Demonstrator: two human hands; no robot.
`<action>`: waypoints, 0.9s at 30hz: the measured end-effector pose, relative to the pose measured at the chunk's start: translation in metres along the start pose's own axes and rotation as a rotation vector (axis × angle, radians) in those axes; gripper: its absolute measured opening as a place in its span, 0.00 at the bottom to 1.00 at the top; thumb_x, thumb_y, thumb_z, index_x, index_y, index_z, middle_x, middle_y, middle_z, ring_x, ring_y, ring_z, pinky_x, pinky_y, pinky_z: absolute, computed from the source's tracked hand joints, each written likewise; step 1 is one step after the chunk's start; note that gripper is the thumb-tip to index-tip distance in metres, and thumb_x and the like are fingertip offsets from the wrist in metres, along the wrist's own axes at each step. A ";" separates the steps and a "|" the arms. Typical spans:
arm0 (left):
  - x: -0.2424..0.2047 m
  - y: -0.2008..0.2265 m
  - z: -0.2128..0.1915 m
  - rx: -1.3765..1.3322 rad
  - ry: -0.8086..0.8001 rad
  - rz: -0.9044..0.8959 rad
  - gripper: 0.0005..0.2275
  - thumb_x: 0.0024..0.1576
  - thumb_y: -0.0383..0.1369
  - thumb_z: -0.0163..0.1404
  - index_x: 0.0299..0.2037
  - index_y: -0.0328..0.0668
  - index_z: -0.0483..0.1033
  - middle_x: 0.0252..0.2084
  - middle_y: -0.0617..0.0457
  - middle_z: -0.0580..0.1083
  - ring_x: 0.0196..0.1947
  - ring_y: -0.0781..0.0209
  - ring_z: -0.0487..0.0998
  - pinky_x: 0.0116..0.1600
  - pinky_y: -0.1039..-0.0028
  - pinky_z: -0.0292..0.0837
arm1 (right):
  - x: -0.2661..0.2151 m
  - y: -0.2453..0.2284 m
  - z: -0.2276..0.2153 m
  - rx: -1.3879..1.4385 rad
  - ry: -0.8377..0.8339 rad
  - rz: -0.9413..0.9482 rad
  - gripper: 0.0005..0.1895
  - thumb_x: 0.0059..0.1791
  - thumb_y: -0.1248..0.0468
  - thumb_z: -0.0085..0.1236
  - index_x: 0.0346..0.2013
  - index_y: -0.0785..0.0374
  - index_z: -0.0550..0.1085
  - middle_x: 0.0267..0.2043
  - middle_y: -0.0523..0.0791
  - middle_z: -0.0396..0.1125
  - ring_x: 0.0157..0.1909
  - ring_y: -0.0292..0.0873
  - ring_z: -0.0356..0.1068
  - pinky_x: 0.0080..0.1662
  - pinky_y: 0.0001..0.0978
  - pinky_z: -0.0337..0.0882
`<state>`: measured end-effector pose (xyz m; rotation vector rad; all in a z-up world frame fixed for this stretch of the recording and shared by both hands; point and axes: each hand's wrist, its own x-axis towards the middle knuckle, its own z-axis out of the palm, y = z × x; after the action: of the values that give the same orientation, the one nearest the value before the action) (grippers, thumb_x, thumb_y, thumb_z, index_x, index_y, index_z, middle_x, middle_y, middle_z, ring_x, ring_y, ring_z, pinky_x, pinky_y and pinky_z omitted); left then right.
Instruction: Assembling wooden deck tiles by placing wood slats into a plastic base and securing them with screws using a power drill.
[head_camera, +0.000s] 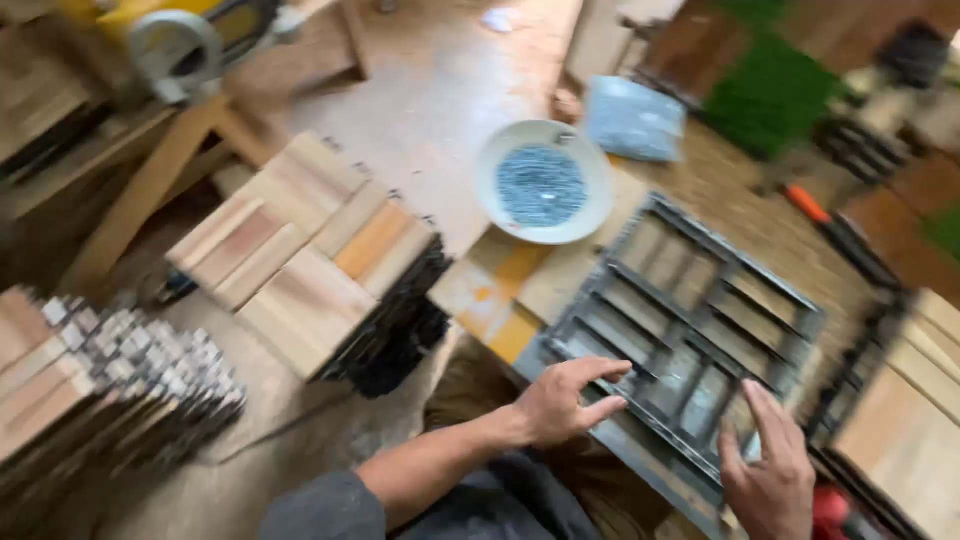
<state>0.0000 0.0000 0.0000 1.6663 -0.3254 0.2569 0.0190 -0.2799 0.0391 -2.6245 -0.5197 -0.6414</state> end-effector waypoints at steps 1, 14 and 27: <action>-0.012 -0.001 -0.021 0.031 0.076 -0.034 0.19 0.58 0.33 0.58 0.60 0.43 0.76 0.49 0.44 0.79 0.48 0.47 0.82 0.55 0.59 0.78 | 0.017 -0.030 0.018 0.051 -0.043 -0.059 0.30 0.46 0.69 0.65 0.64 0.61 0.77 0.63 0.51 0.73 0.63 0.53 0.72 0.64 0.43 0.70; -0.173 -0.027 -0.205 0.818 1.187 -0.271 0.27 0.57 0.32 0.57 0.66 0.33 0.66 0.65 0.36 0.64 0.62 0.36 0.68 0.64 0.52 0.66 | 0.071 -0.343 0.213 0.644 -0.436 -0.745 0.32 0.45 0.57 0.69 0.63 0.60 0.73 0.58 0.51 0.70 0.62 0.55 0.68 0.64 0.48 0.65; -0.203 -0.062 -0.230 -0.040 1.451 -0.405 0.17 0.61 0.29 0.45 0.58 0.39 0.79 0.58 0.43 0.76 0.59 0.55 0.75 0.63 0.64 0.71 | 0.049 -0.421 0.267 0.380 -0.675 -0.504 0.28 0.42 0.41 0.63 0.49 0.54 0.77 0.54 0.42 0.68 0.61 0.49 0.66 0.64 0.46 0.63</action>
<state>-0.1620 0.2480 -0.1019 1.0996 1.0615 1.0268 -0.0288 0.2125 -0.0378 -2.2884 -1.3720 0.2389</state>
